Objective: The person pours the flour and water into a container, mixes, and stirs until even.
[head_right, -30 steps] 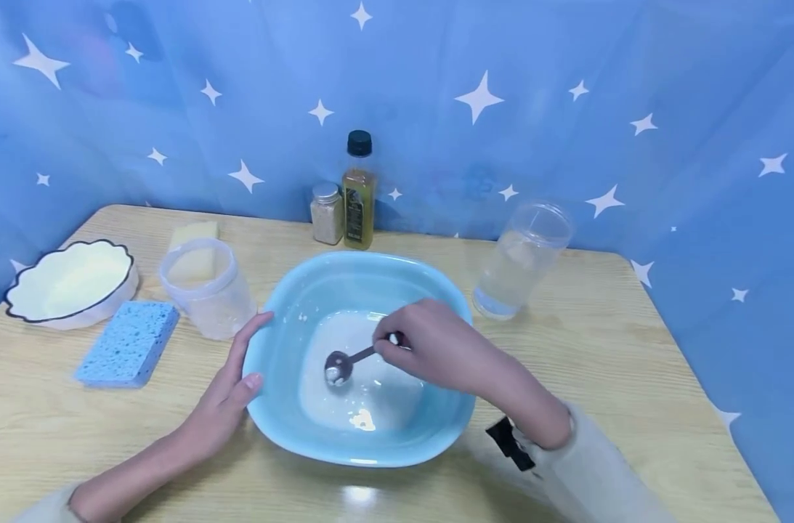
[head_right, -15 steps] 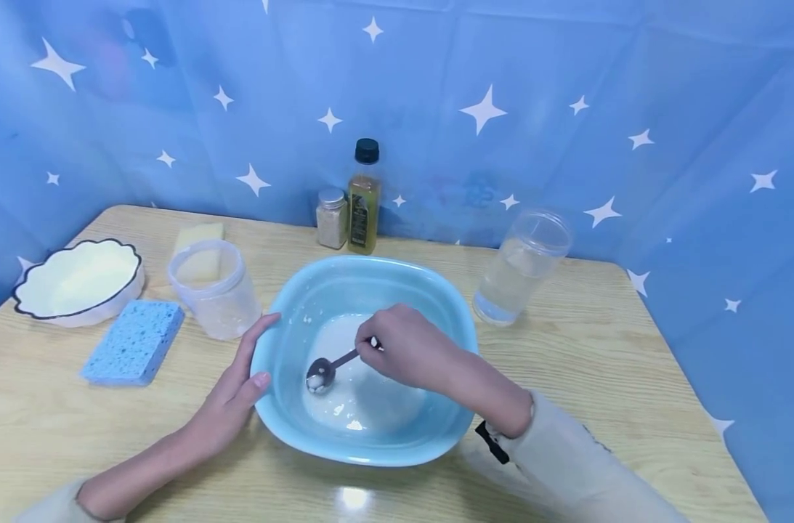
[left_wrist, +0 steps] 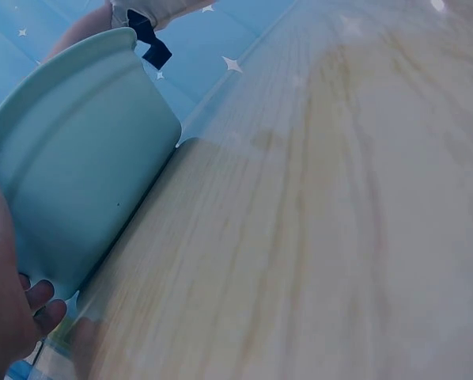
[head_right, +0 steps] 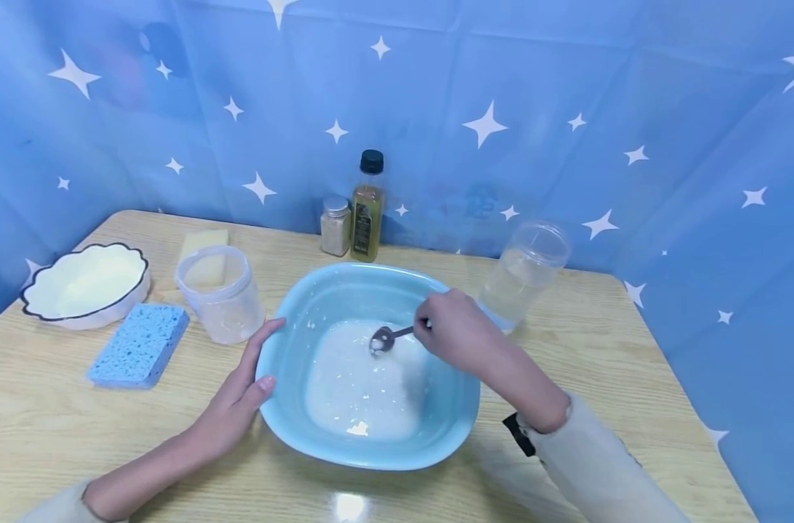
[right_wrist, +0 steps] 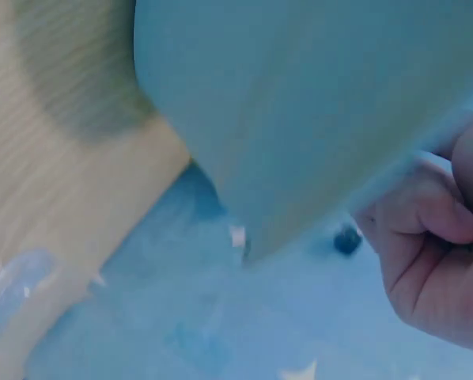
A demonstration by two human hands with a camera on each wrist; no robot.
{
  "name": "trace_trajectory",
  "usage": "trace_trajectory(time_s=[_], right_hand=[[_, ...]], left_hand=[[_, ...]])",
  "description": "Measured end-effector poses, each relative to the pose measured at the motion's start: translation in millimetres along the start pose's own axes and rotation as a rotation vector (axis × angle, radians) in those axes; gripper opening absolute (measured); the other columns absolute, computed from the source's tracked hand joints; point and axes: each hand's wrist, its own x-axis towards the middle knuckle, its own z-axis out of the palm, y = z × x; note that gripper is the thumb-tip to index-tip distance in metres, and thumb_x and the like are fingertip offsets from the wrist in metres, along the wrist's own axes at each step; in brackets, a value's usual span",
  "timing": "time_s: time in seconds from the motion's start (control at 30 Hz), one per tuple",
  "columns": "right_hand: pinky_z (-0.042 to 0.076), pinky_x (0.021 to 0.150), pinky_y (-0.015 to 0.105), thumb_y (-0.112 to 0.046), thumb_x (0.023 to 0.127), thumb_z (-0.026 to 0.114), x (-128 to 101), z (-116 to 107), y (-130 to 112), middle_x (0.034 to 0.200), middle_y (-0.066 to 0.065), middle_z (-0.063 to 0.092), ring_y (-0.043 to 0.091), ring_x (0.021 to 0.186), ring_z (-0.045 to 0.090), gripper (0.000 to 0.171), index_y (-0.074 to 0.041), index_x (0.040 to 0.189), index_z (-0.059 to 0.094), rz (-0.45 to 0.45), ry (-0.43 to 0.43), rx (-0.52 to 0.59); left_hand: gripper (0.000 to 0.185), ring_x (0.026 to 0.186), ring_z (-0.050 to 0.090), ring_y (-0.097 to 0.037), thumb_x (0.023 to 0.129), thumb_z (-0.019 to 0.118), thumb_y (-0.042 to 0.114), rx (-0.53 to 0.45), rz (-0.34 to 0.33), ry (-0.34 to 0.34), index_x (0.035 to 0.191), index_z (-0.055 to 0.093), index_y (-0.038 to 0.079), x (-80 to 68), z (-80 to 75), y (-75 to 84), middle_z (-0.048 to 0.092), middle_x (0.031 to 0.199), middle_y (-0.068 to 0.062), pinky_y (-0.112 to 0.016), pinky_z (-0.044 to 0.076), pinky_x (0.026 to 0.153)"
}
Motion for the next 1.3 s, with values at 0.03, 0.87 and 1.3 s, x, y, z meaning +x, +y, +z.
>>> trace_trajectory(time_s=[0.03,0.87,1.3], right_hand=[[0.032,0.044,0.022,-0.003,0.086,0.054,-4,-3,3,0.052,-0.005,0.042,0.008,0.046,0.033,0.028,-0.016,0.061,0.059,0.017,-0.011,-0.002],[0.028,0.042,0.019,-0.003,0.081,0.053,-34,3,9,0.049,-0.009,0.031,0.004,0.045,0.027,0.026,-0.016,0.059,0.056,0.165,0.107,0.02],[0.029,0.044,0.018,-0.001,0.081,0.053,-53,-8,10,0.053,-0.013,0.035,0.002,0.047,0.028,0.028,-0.02,0.061,0.058,0.041,-0.06,0.162]], left_hand=[[0.062,0.124,0.041,-0.034,0.095,0.043,0.011,-0.001,-0.001,-0.001,0.148,0.014,0.027,0.9,-0.1,-0.1,0.02,0.15,-0.011,-0.031,0.049,0.087],[0.063,0.121,0.044,-0.033,0.093,0.043,0.007,0.012,0.001,0.027,0.148,0.016,0.025,-5.6,2.0,1.5,0.026,0.147,-0.013,-0.032,0.052,0.083],[0.062,0.113,0.051,-0.029,0.093,0.041,0.006,-0.02,0.016,0.015,0.147,0.016,0.024,-3.8,3.0,2.7,0.03,0.145,-0.014,-0.033,0.054,0.077]])
